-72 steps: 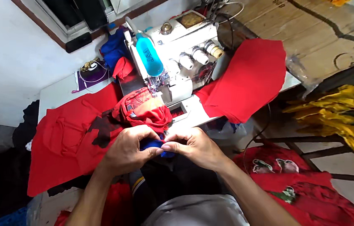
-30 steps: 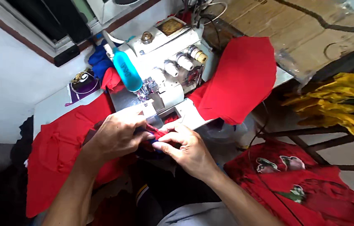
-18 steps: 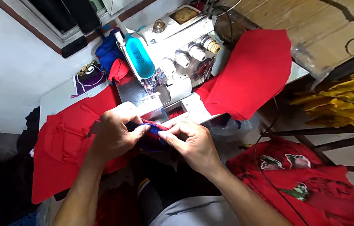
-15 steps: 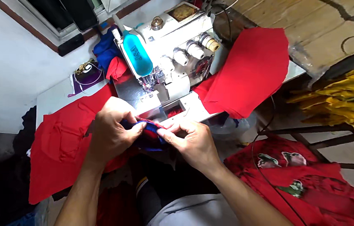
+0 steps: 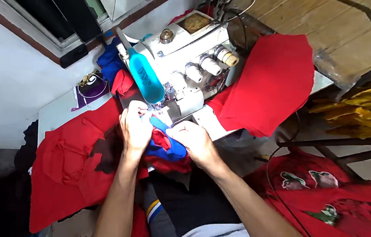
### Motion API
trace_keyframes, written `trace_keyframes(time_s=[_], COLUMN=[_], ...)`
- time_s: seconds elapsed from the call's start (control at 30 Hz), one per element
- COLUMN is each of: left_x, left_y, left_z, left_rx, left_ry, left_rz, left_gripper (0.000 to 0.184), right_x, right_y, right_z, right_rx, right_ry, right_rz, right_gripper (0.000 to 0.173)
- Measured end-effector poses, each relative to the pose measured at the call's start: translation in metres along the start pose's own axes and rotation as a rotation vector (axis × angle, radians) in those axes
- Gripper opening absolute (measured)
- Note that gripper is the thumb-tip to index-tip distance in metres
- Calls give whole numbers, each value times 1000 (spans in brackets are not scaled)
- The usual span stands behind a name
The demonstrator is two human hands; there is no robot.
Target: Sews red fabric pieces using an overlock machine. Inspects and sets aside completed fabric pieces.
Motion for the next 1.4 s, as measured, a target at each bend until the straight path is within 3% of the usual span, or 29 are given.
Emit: trace_keyframes(time_s=[0.2,0.4,0.57,0.7,0.8,0.9,0.97,1.03,1.1,1.17,1.23,1.4], left_x=[-5,-10,-20,-5,7,17,35,47,48,46,44,40], left_y=[16,23,24,-11,-23,-34,-66,-111,-151,-170,-172,-153], left_z=[33,50,53,11,-52,-60,-39,-11,15,30,38,49], left_rx=[-30,5,1,-12,-120,-190,-294,-322,-275,-244,-236,-82], left_ry=[-83,-101,-77,145,385,575,534,420,363,390,452,423], left_rz=[26,33,-23,64,111,177,64,12,-15,36,137,308], left_gripper=[21,42,39,30,40,26,32,28,31,45,48,13], right_x=[-12,-12,-9,-7,-9,-14,-21,-29,-32,-35,-36,-43], right_y=[13,19,22,20,18,17,7,0,-2,1,6,10], right_z=[11,13,17,22,24,23,31,41,50,54,55,52], right_rx=[219,266,288,267,270,262,77,-119,-215,-209,-145,-93], right_ry=[-109,-94,-129,-172,-188,-462,-675,-727,-725,-700,-679,-656], right_rz=[-27,51,39,19,-74,-244,-298,-345,-357,-341,-346,-327], right_gripper=[16,17,17,18,20,13,22,35,34,37,37,18])
Point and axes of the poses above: each hand's wrist, its own z-axis towards the middle knuckle, its own y-axis out of the palm, x = y × z, the point moved 2 cm from there along z, towards the middle knuckle, and after that the axes turned 9 degrees about z, right-handed, at the moved point
